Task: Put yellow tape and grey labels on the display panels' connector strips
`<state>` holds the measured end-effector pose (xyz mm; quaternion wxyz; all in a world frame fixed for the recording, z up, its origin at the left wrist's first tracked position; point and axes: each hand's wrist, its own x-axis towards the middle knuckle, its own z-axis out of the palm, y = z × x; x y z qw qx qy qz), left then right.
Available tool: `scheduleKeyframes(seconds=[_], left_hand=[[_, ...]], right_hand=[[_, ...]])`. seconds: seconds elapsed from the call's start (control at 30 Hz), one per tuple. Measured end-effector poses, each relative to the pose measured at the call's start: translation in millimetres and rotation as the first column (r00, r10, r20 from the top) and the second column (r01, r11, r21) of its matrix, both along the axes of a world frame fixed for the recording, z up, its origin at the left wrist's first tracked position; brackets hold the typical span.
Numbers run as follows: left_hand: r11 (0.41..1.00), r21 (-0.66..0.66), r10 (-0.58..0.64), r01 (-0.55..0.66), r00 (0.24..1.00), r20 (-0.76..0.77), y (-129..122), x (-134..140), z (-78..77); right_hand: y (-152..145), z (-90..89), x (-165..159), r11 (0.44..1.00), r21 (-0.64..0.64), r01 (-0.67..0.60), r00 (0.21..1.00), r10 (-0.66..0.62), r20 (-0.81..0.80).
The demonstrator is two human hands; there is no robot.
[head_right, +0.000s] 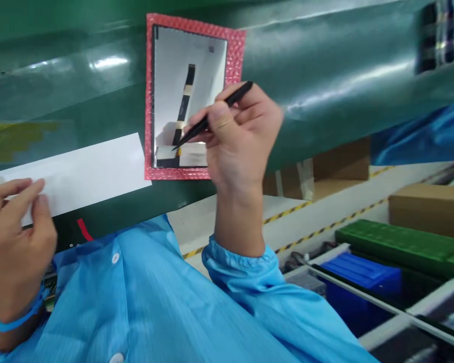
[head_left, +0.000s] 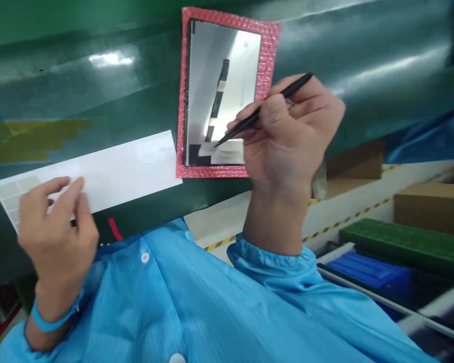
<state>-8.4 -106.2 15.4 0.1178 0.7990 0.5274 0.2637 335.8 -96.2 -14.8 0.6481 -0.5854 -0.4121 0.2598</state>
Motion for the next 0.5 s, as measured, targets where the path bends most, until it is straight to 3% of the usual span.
scheduleKeyframes(seconds=[0.1, 0.23, 0.33, 0.5], left_hand=[[0.987, 0.002, -0.163, 0.164, 0.979, 0.12, -8, 68, 0.7], [0.962, 0.046, -0.273, 0.269, 0.948, 0.167, -8, 139, -16.2], [0.965, 0.085, -0.256, 0.247, 0.959, 0.119, -4, 160, -28.2], [0.965, 0.083, -0.253, 0.247, 0.965, 0.073, -3, 159, -29.7]], right_hand=[[-3, -4.4, 44, 0.997, -0.062, 0.053, 0.998, -0.054, -0.017], [0, -16.1, 55, 0.991, -0.127, 0.037, 0.998, -0.043, -0.038], [2, -18.4, 48, 0.992, -0.119, 0.031, 0.996, -0.041, -0.083], [-1, -4.6, 38, 0.99, -0.143, 0.017, 0.989, -0.037, -0.143]])
